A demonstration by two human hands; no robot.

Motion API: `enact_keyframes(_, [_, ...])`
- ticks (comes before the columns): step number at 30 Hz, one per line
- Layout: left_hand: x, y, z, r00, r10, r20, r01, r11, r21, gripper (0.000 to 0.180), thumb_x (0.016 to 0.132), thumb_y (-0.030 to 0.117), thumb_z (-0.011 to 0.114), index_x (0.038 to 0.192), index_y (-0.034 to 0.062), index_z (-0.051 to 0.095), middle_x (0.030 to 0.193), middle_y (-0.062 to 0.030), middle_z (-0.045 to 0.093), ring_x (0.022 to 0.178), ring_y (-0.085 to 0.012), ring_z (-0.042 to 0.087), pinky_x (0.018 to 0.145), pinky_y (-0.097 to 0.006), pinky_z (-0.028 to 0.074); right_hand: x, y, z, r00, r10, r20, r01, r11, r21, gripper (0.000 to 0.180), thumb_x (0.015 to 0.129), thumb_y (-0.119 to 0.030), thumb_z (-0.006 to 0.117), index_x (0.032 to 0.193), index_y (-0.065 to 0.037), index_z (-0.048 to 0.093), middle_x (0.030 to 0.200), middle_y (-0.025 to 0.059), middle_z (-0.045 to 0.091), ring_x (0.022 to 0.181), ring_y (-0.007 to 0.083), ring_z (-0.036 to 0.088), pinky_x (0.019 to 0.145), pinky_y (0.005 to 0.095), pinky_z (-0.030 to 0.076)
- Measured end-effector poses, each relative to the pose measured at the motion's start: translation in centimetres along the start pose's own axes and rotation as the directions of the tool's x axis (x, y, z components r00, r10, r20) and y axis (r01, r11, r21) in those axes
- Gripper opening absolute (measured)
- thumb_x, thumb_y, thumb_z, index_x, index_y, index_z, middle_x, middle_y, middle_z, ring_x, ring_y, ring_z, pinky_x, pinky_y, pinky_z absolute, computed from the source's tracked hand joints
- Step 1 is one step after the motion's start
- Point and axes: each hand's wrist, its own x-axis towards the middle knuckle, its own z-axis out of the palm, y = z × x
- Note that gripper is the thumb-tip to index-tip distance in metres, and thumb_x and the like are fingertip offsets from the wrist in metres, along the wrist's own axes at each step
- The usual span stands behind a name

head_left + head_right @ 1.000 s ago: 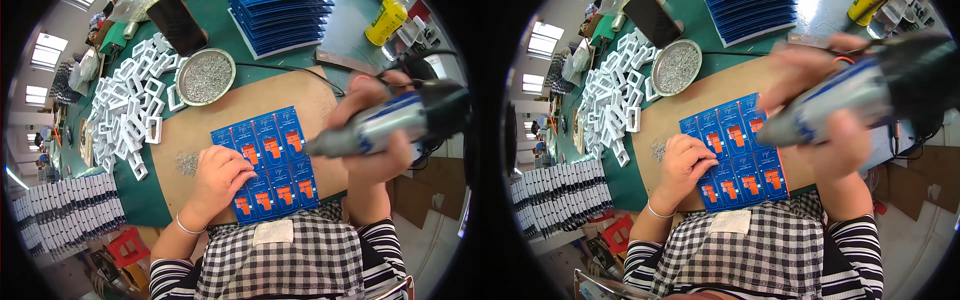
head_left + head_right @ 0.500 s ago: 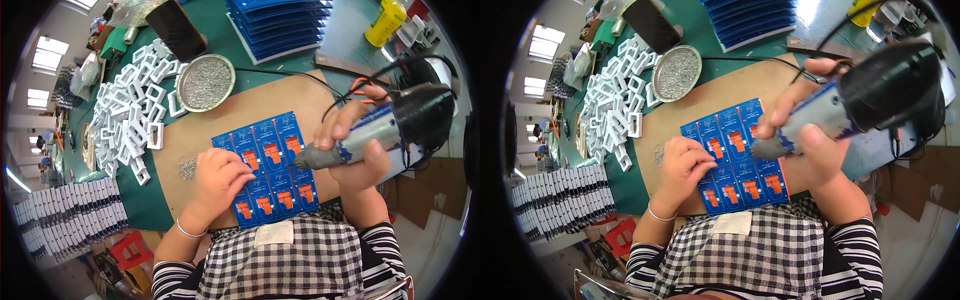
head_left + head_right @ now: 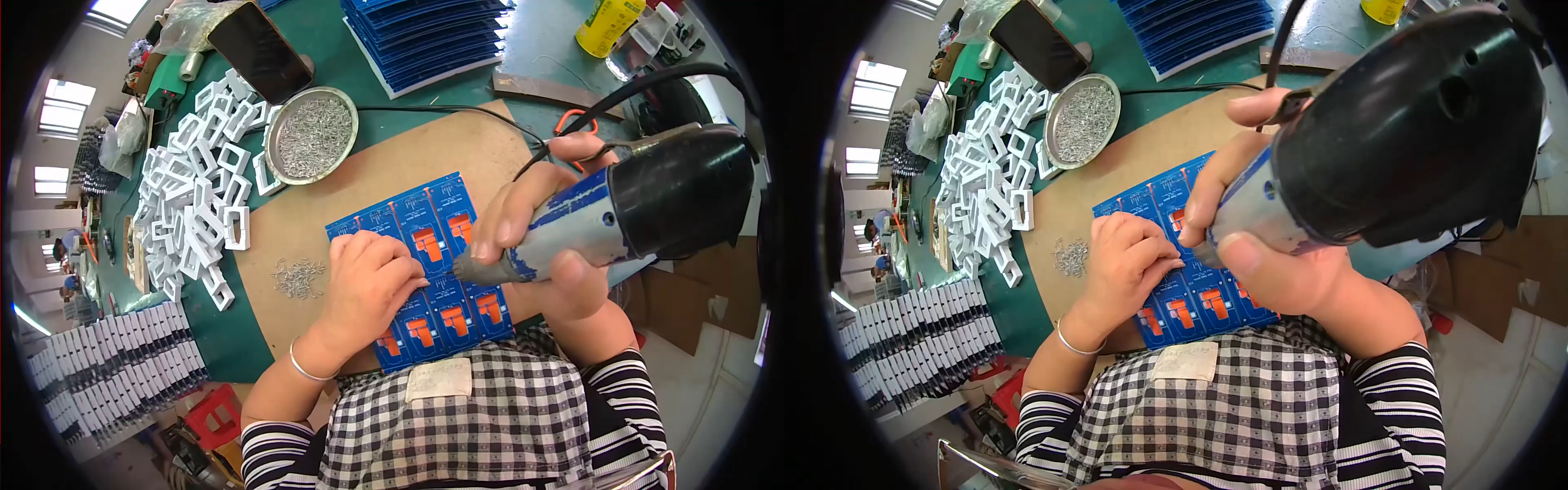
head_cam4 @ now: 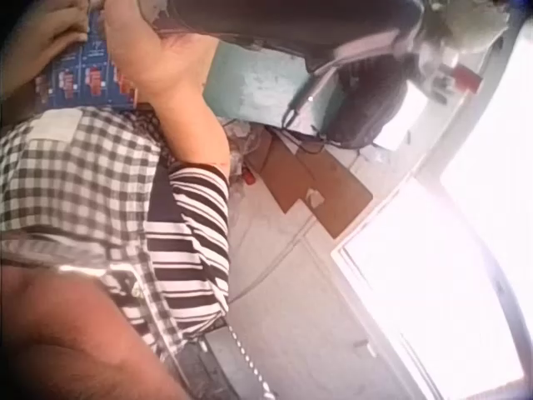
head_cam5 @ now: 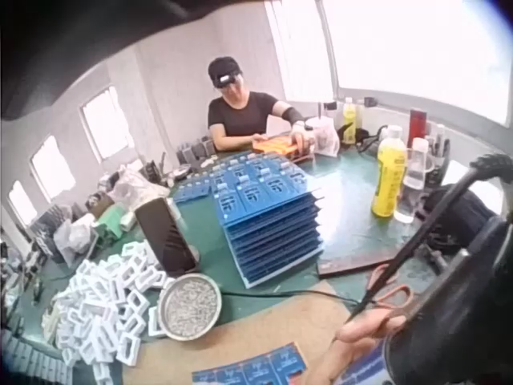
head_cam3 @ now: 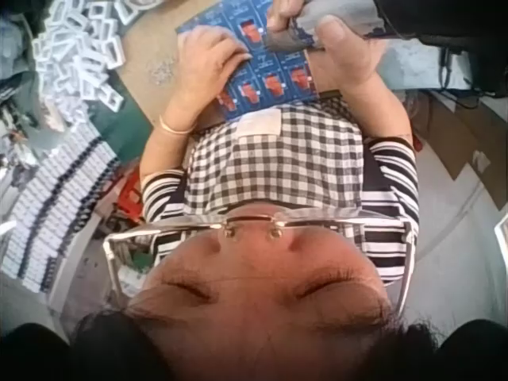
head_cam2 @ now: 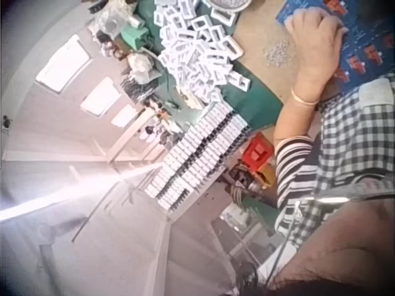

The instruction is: The person fastens screws into a circuit board with an electric screwdriver, securing components to the board.

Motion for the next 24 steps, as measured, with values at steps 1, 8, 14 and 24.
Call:
enact_keyframes(1, [0.1, -0.1, -0.1, 1.0, 0.019, 0.017, -0.02, 0.999, 0.027, 0.018, 0.066, 0.015, 0.075, 0.079, 0.0137, 0.063, 0.085, 0.0013, 0.056, 0.085, -0.0196, 0.052, 0.08, -0.036, 0.035, 0.1, 0.0, 0.0, 0.999, 0.004, 0.05, -0.003, 1.0, -0.016, 0.071, 0.08, -0.03, 0.066, 0.134, -0.007, 0.027, 0.081, 0.0102, 0.057, 0.068, 0.0238, 0.062, 0.065, 0.0362, 0.053])
enact_keyframes(8, [0.5, -0.1, 0.1, 0.999, 0.031, -0.03, -0.031, 1.0, 0.002, 0.018, 0.066, 0.015, 0.075, 0.079, 0.0142, 0.062, 0.086, 0.0018, 0.056, 0.086, -0.0197, 0.052, 0.08, -0.036, 0.035, 0.6, -0.3, 0.6, 0.985, -0.031, 0.17, 0.043, 0.997, -0.07, 0.069, 0.078, -0.022, 0.067, 0.132, -0.007, 0.028, 0.081, 0.0108, 0.059, 0.07, 0.0227, 0.063, 0.065, 0.0341, 0.053])
enact_keyframes(14, [-0.4, -0.6, 0.7, 0.993, -0.005, -0.122, 0.001, 0.999, -0.036, 0.02, 0.066, 0.015, 0.075, 0.081, 0.014, 0.062, 0.087, 0.0019, 0.057, 0.088, -0.0196, 0.052, 0.079, -0.036, 0.035, 1.0, 1.3, 1.7, 0.957, -0.047, 0.285, 0.069, 0.995, -0.067, 0.068, 0.075, -0.013, 0.066, 0.131, -0.006, 0.029, 0.082, 0.0114, 0.06, 0.071, 0.0211, 0.064, 0.065, 0.0317, 0.053])
enact_keyframes(24, [-0.4, -1.0, 1.0, 0.982, 0.044, -0.182, -0.068, 0.989, -0.13, 0.021, 0.066, 0.012, 0.072, 0.082, 0.0104, 0.059, 0.088, -0.0004, 0.056, 0.088, -0.0221, 0.052, 0.079, -0.037, 0.037, 0.6, 1.6, 2.7, 0.93, -0.033, 0.366, 0.151, 0.942, -0.3, 0.064, 0.068, -0.004, 0.069, 0.124, -0.002, 0.038, 0.078, 0.0111, 0.063, 0.069, 0.017, 0.063, 0.063, 0.0277, 0.052])
